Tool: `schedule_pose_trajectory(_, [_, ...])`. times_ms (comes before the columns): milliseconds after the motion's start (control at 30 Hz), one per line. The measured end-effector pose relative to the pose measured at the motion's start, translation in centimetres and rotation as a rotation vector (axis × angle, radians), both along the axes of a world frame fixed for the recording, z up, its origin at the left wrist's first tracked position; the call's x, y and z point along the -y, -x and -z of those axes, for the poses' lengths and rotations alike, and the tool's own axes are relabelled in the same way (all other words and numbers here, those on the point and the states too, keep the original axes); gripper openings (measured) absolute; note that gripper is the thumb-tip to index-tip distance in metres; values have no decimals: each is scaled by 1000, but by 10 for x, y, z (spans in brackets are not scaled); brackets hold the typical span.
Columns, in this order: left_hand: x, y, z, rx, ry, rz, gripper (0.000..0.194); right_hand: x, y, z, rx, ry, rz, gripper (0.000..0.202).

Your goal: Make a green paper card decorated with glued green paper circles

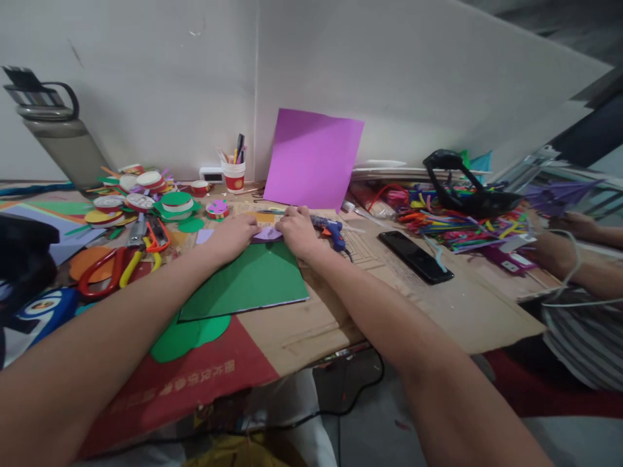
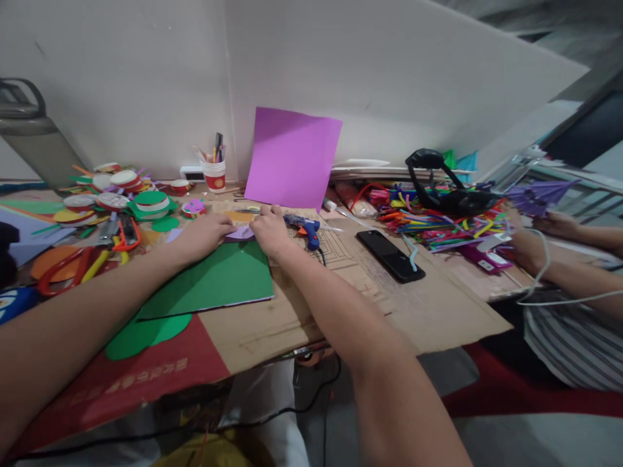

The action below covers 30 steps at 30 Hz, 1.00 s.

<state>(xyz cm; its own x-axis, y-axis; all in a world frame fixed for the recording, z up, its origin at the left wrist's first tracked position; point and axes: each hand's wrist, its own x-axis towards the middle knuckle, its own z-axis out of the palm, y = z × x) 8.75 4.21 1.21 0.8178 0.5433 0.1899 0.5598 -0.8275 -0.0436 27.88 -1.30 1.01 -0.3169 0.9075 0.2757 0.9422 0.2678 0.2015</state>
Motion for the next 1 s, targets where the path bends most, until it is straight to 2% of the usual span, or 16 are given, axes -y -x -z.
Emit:
schedule_pose_trajectory(133, [4, 1, -3, -83, -87, 2, 32, 4, 0, 1, 68, 19, -35, 20])
schedule_pose_trajectory(367, [6, 2, -4, -74, -85, 12, 31, 19, 12, -5, 124, 61, 17, 23])
schedule_pose_trajectory(533, [2, 2, -1, -53, -63, 26, 44, 19, 17, -4, 174, 78, -19, 25])
schedule_pose_trajectory(700, [-1, 2, 1, -85, -35, -8, 49, 18, 17, 0, 190, 42, -12, 24])
schedule_pose_trajectory(867, [-2, 2, 3, -59, -46, 32, 40, 17, 13, 3, 200, 58, 4, 25])
schedule_pose_trajectory(1000, [-1, 1, 3, -50, -71, 41, 40, 24, 6, 1, 187, 132, -14, 35])
